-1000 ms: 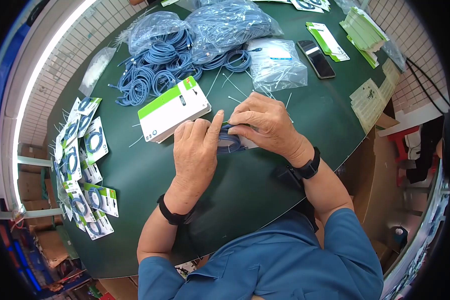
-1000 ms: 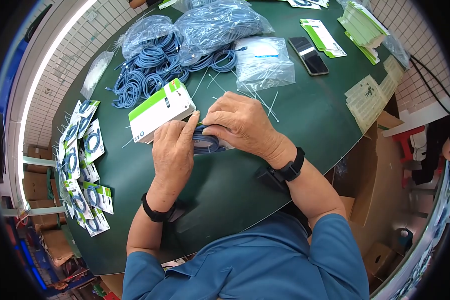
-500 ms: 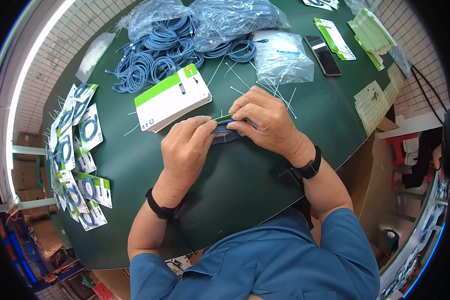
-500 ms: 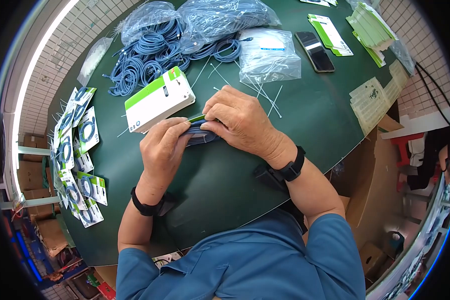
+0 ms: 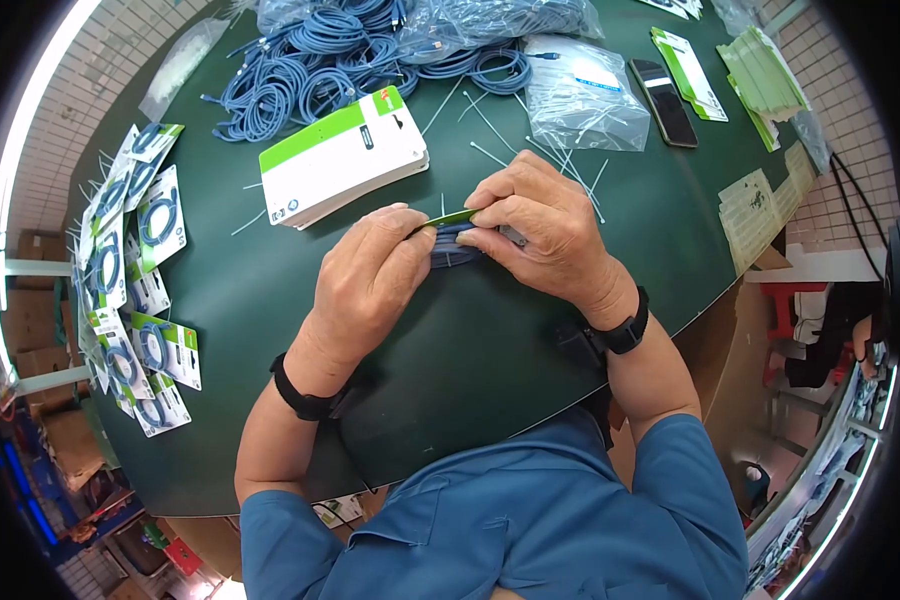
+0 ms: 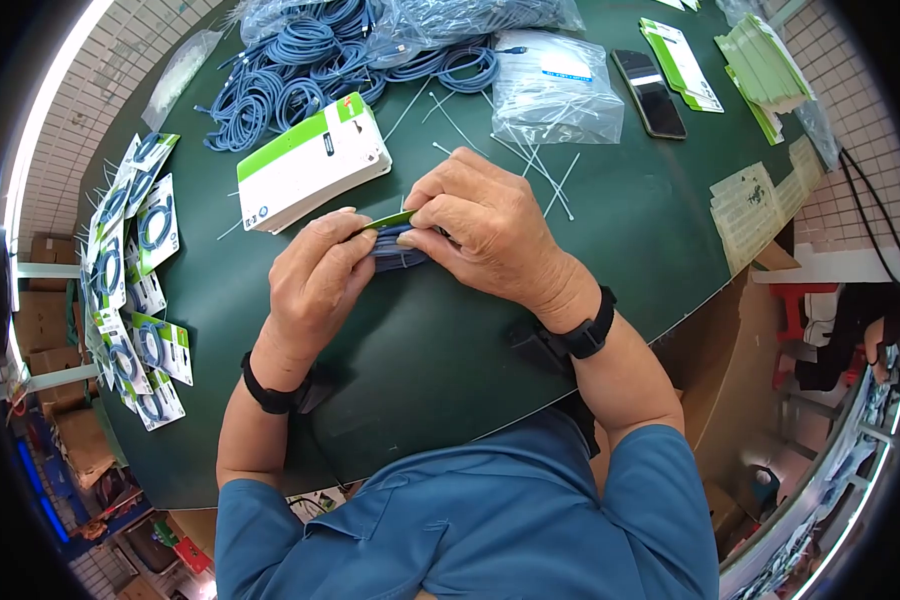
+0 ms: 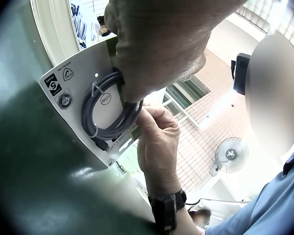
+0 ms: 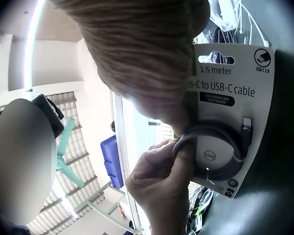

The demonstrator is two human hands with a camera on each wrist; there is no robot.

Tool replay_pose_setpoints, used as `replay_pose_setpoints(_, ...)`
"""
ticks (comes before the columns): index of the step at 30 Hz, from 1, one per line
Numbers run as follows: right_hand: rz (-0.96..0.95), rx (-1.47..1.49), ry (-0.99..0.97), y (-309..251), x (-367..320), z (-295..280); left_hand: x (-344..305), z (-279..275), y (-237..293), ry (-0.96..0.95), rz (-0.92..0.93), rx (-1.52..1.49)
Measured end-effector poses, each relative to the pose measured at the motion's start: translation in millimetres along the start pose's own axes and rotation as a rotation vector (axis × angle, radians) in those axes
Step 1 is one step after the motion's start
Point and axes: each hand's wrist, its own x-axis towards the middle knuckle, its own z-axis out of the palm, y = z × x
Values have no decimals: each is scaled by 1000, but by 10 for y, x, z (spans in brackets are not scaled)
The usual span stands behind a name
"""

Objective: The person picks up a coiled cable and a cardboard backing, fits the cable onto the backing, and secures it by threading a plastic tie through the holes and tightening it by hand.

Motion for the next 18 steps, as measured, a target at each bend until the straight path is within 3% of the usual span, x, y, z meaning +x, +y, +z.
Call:
replay_pose_setpoints(12,1,-57,-21,-22,41,-51,1,5,-28,0,29,-26)
replay_pose_setpoints(16,167,72,74,55,16,-185,2,1,2,6,36,-40)
replay_pose_setpoints(18,560,182,273,218,-19,-238,-9,9,8,12,50,-30)
